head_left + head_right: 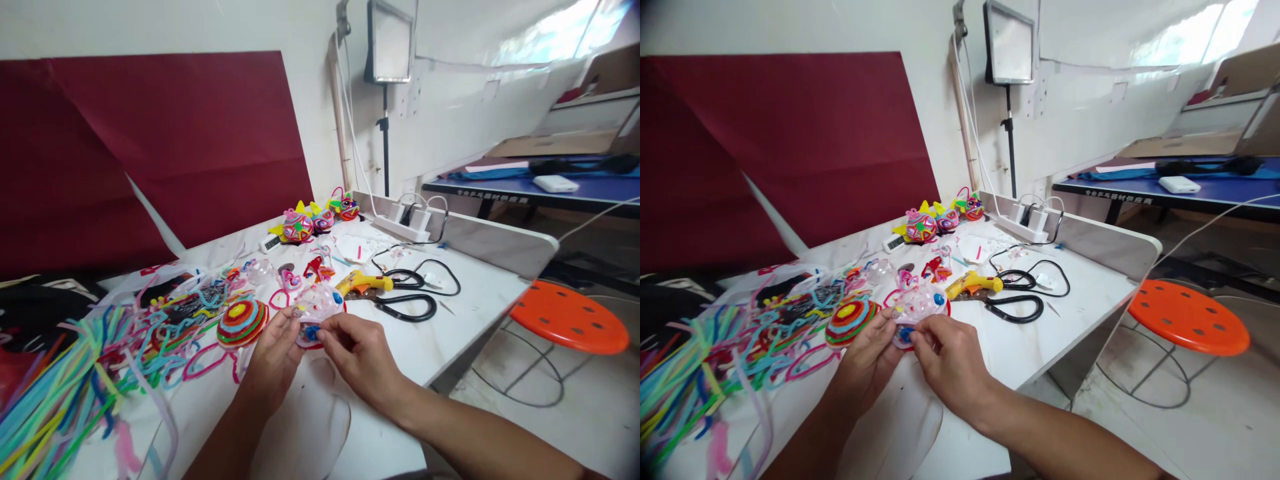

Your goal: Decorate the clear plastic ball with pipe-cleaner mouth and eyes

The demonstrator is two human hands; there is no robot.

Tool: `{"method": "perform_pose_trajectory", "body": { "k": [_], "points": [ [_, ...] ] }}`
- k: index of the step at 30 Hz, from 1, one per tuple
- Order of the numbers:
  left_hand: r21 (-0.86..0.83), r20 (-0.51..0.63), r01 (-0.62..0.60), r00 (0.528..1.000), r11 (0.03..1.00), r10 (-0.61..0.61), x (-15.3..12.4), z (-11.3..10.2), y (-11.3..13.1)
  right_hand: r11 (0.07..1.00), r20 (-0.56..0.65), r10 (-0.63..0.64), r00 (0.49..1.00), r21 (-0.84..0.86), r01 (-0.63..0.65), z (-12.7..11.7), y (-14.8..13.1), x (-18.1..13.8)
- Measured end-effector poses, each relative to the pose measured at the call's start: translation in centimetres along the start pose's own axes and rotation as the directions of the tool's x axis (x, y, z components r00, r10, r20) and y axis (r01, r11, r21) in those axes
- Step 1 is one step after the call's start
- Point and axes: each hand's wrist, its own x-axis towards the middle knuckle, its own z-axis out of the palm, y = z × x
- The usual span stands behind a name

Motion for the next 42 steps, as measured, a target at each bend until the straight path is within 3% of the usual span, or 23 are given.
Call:
{"method": "perform_pose_trajectory", "body": {
  "k": [7,15,26,31,36,39,42],
  "points": [
    [0.027,-0.048,0.037,0.998,0.999,-0.035,-0.1,0.1,0.0,0.999,-0.003,0.016,1.0,-0.031,-0.016,0.0,-0.4,0.1],
    [0.103,-0.035,-0.022,0.999,0.994,0.026,-0.4,0.8,0.5,0.999,-0.014,0.0,1.0,-0.05,-0.001,0.3,-0.5,0.3],
    [0.134,-0.04,-0.021,0.999,0.991,0.027,-0.5,1.0,0.8,0.998,-0.003,0.037,0.999,0.048,-0.036,0.7,-0.6,0.3],
    [0.109,-0.041,-0.005,0.999,0.994,0.01,-0.4,0.5,1.1,0.995,-0.022,0.019,1.0,0.1,-0.016,-0.7,-1.0,0.7],
    [0.068,-0.025,0.006,1.0,0.998,-0.004,-0.2,-0.5,1.5,1.0,-0.124,-0.01,0.992,-0.008,0.009,-3.5,0.0,2.3],
    [0.062,-0.012,0.011,1.0,0.998,-0.01,-0.1,-0.9,1.9,0.992,-0.054,0.113,0.992,0.057,-0.11,-4.6,0.9,2.7],
    [0.059,0.019,0.001,1.0,0.998,-0.002,-0.2,-1.0,2.2,0.916,0.147,0.307,0.94,0.223,-0.334,-4.9,1.1,2.3]
  ]
}}
